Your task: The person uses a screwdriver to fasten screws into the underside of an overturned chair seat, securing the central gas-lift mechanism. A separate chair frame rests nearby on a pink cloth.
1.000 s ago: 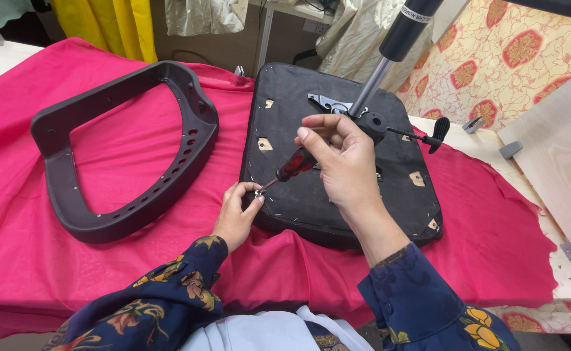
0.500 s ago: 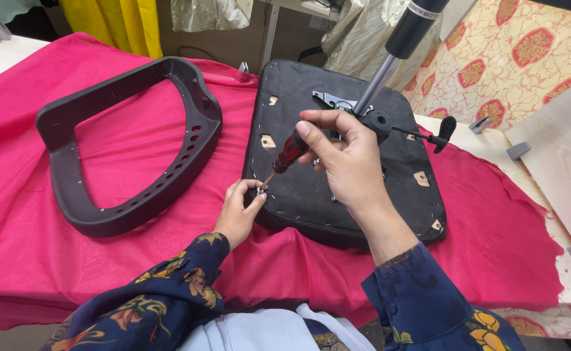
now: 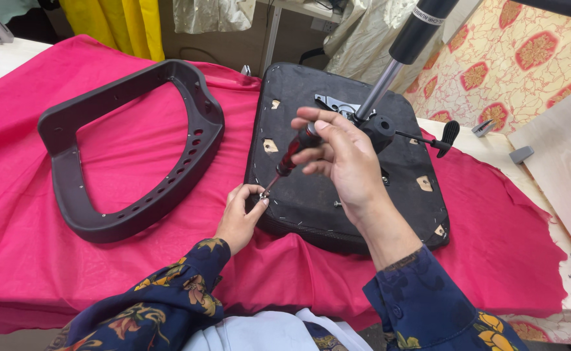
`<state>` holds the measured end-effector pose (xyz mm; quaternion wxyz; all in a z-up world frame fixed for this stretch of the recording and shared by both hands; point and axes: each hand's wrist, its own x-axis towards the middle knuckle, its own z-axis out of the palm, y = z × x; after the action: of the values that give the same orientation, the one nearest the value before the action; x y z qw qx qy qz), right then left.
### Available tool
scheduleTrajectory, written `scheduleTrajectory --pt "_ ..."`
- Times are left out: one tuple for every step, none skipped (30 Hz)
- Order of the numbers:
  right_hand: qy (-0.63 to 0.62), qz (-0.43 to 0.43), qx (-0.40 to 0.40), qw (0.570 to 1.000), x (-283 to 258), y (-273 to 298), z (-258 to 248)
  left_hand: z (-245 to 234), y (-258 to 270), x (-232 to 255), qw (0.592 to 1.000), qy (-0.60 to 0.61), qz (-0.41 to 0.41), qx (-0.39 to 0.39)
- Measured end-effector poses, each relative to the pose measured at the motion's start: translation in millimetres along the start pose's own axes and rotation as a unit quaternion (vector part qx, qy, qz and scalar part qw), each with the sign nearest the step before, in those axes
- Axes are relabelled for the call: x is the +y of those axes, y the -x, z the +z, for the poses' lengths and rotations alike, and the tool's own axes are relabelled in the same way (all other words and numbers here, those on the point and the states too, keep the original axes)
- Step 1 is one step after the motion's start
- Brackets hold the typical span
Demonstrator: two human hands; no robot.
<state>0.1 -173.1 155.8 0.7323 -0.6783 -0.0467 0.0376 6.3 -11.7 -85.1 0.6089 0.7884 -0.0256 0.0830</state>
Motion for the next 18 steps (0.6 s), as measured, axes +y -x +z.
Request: scheduleTrajectory --pt "-0.031 0.026 0.003 0.999 -1 -1 0 0 0 -1 1.000 0.001 0.004 0.002" --pt "0.011 -0.008 -0.003 1.000 1 -1 0 0 0 -1 1.000 0.003 0.005 0.000" --pt "0.053 -0.044 -0.011 0.998 2 -2 -1 -1 0 -1 1.000 0.005 0.005 -0.002" --pt "0.095 -0.079 -0.018 0.992 5 -3 0 -1 0 -1 1.000 0.008 0.006 -0.003" --pt "0.129 -0.098 0.003 0.987 8 -4 0 -2 0 -1 1.000 0.009 -0.001 -0.006" --pt "0.164 -0.117 0.024 0.979 12 -5 -1 -3 0 0 1.000 0.011 -0.008 -0.010" --pt "0.198 -0.135 0.047 0.970 15 -5 -2 -4 0 2 1.000 0.011 -0.015 -0.014" --pt "0.171 -0.152 0.037 0.973 17 -6 -3 -5 -1 3 1.000 0.007 -0.013 -0.019" --pt "0.145 -0.169 0.025 0.975 19 -7 -4 -5 -1 4 1.000 0.002 -0.013 -0.021" --pt "0.118 -0.185 0.013 0.976 21 -8 -4 -6 -1 5 1.000 -0.002 -0.012 -0.024" --pt "0.119 -0.169 0.009 0.978 21 -10 -4 -7 -1 5 1.000 -0.002 -0.012 -0.024" --pt "0.120 -0.154 0.004 0.981 21 -11 -3 -7 -2 5 1.000 -0.002 -0.013 -0.025" --pt "0.120 -0.138 0.000 0.983 20 -12 -3 -8 -2 6 1.000 -0.002 -0.013 -0.026" --pt "0.127 -0.128 0.003 0.984 19 -12 -2 -8 -2 6 0.999 -0.001 -0.019 -0.028" --pt "0.134 -0.118 0.005 0.984 18 -12 -1 -9 -2 6 0.999 0.000 -0.026 -0.030" --pt "0.141 -0.107 0.007 0.984 16 -13 0 -9 -2 6 0.999 0.002 -0.033 -0.032" --pt "0.107 -0.101 -0.008 0.989 15 -12 0 -9 -2 6 0.999 0.004 -0.030 -0.032" --pt "0.073 -0.095 -0.022 0.993 13 -12 0 -9 -3 6 0.999 0.006 -0.027 -0.033"
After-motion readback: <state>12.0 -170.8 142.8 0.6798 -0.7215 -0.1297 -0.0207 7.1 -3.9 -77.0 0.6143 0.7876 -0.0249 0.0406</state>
